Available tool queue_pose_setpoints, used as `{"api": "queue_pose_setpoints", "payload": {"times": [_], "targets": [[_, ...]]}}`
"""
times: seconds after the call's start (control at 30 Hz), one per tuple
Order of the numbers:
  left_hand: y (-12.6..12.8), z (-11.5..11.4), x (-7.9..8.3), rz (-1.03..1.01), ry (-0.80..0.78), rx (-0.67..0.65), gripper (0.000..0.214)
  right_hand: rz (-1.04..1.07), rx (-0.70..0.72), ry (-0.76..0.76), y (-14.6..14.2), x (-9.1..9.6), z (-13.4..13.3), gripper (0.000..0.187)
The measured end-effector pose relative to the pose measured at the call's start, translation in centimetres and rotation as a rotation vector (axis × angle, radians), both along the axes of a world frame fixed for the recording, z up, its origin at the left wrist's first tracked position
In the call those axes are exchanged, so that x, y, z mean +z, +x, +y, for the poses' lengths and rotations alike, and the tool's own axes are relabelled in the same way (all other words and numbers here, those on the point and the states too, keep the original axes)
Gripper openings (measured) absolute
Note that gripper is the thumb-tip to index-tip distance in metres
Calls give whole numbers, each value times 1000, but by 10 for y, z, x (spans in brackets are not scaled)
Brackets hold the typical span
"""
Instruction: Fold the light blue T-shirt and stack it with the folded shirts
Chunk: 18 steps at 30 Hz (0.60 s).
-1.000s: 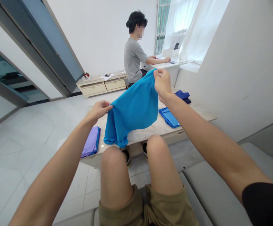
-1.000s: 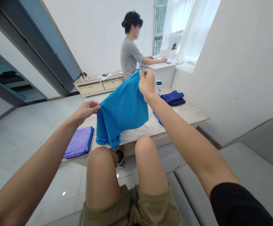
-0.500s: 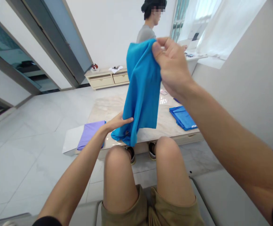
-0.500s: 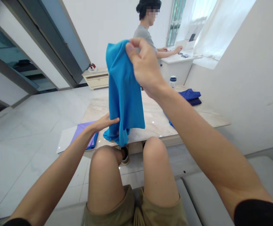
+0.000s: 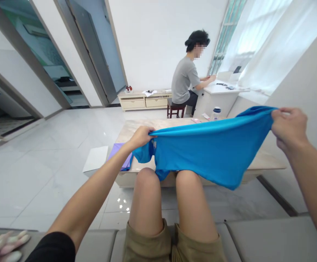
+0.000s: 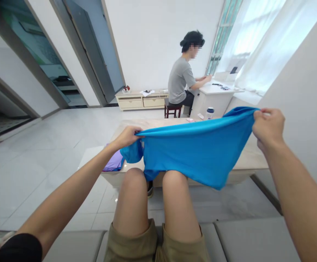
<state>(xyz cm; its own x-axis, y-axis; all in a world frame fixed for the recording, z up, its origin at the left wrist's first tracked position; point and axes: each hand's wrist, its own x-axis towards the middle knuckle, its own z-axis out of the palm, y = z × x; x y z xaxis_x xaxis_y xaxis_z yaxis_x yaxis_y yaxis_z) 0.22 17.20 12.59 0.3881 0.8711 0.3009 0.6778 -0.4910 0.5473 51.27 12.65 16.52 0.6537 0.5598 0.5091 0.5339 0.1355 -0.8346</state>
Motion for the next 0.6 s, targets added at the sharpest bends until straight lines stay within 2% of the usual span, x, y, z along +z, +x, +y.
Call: {"api": "queue_pose_setpoints", "payload": {"times": [0.03, 0.1, 0.17, 0.23, 0.27, 0.33, 0.37, 0.4, 0.5, 0.6], "targets": [[3, -5, 14, -16, 33, -20, 24, 46, -47, -84, 2, -10, -2, 21], [16, -15, 40, -51, 87, -62, 39, -25, 20, -158, -11, -21, -10, 16], [35, -23, 63, -72, 130, -118, 48, -223, 275, -180, -47, -24, -20, 25], [57, -29, 79, -49, 191, -185, 49, -381, 565, -230, -98, -22, -29, 54], [68, -31, 85, -21, 232, -213, 48, -459, 679, -232, -125, -21, -32, 65], [84, -35, 94, 48, 311, -255, 48, -511, 829, -183, -176, -19, -35, 74], [89, -36, 96, 77, 342, -272, 48, -492, 878, -163, -197, -19, -34, 71], [92, -37, 98, 95, 365, -286, 49, -457, 896, -137, -213, -19, -32, 61], [85, -40, 93, 58, 385, -246, 48, -328, 909, -60, -235, -18, -23, 33], [67, -43, 65, -105, 291, -80, 54, -187, 955, -13, -231, -16, -19, 28]]}}
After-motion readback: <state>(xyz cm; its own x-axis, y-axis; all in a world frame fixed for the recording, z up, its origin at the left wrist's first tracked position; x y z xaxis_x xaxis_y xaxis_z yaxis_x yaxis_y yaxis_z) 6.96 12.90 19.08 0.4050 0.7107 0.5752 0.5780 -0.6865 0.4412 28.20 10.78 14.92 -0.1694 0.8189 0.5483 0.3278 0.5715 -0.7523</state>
